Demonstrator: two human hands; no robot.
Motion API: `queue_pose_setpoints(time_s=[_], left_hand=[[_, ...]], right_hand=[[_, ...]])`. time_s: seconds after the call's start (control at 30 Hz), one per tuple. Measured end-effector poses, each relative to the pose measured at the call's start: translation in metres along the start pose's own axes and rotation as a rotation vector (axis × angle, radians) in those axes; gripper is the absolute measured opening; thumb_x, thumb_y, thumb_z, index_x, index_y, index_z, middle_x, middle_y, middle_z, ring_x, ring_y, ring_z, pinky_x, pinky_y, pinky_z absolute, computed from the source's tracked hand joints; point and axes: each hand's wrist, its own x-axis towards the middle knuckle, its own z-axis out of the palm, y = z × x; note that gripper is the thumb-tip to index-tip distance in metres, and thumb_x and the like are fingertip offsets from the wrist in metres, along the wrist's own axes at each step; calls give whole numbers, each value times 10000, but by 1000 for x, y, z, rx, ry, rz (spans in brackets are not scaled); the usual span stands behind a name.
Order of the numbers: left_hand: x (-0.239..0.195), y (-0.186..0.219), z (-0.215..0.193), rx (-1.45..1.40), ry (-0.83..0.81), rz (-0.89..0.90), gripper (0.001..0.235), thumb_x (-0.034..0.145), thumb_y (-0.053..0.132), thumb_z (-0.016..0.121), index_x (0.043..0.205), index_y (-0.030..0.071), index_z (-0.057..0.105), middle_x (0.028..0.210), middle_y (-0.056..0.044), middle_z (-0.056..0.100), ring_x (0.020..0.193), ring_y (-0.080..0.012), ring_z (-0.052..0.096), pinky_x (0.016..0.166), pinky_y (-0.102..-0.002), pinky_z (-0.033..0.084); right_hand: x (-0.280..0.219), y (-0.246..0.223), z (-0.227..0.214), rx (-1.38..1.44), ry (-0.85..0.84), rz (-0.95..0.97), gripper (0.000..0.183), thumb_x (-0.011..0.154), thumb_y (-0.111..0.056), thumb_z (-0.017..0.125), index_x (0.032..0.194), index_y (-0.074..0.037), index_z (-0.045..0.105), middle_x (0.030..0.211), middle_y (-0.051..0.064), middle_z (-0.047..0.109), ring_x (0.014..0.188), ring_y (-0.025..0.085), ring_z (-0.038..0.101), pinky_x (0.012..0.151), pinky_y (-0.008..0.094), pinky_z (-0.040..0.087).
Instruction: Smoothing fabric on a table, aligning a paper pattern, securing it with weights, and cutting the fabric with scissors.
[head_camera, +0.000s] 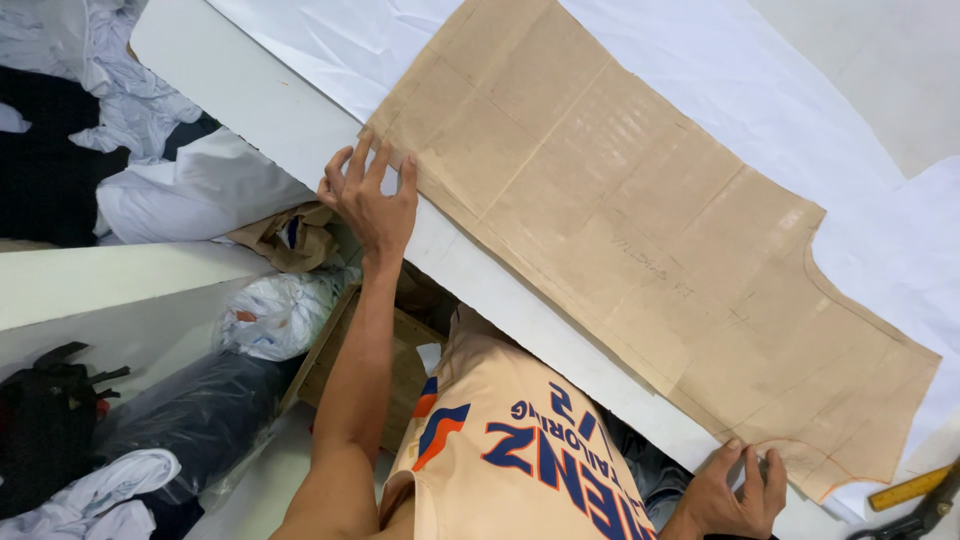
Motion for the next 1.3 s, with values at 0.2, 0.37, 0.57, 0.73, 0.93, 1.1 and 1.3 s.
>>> queue_pose_setpoints(time_s=[0.2,0.37,0.57,0.73,0.93,1.1,1.3], left_hand=[[-1,-3,2,-11,4,-7,261,853,303,855,1075,171,820,1310,-25,706,1193,-265,576,1005,-559,300],[0,0,0,-1,13,16,240,845,246,845,1077,191,821,1326,17,700,1179,-258,578,1025,-546,271],[0,-1,-2,1,0,80,227,891,181,839,1111,128,822,1312,-11,709,1199,-272,552,1008,-530,286],[-1,-4,0,7,6,101,191,923,231,801,1097,153,818,1294,-14,724,1203,-290,573,1016,-552,261],[0,-2,0,13,5,94,181,945,276,775,1092,177,811,1289,-11,731,1205,-284,566,1006,-549,259],[7,2,-4,60,85,170,173,906,235,786,1068,173,782,1244,-22,743,1138,-304,574,958,-517,273],[-2,-9,11,-10,39,76,221,884,292,800,1076,183,798,1253,-7,732,1179,-222,573,988,-523,250]], right_hand=[[0,2,1,17,22,-20,144,988,92,921,1048,182,827,1212,299,748,1090,429,717,790,492,653],[-1,6,2,22,0,-18,136,973,119,901,1055,190,819,1218,318,736,1111,439,708,791,519,668],[3,0,2,43,33,-1,119,949,121,905,1007,173,816,1197,285,744,1048,426,717,821,504,642],[2,2,3,43,41,-2,123,944,124,909,1010,178,820,1194,305,746,1060,434,724,822,507,645],[3,-1,0,17,18,15,136,954,115,924,1028,178,828,1220,273,750,1075,411,719,813,494,651],[2,7,1,-7,-25,-34,168,1043,85,934,1050,214,826,1257,339,734,1147,448,689,917,539,617],[13,16,18,171,57,-234,183,1048,125,808,996,279,725,1223,398,624,1081,506,602,1000,582,537]])
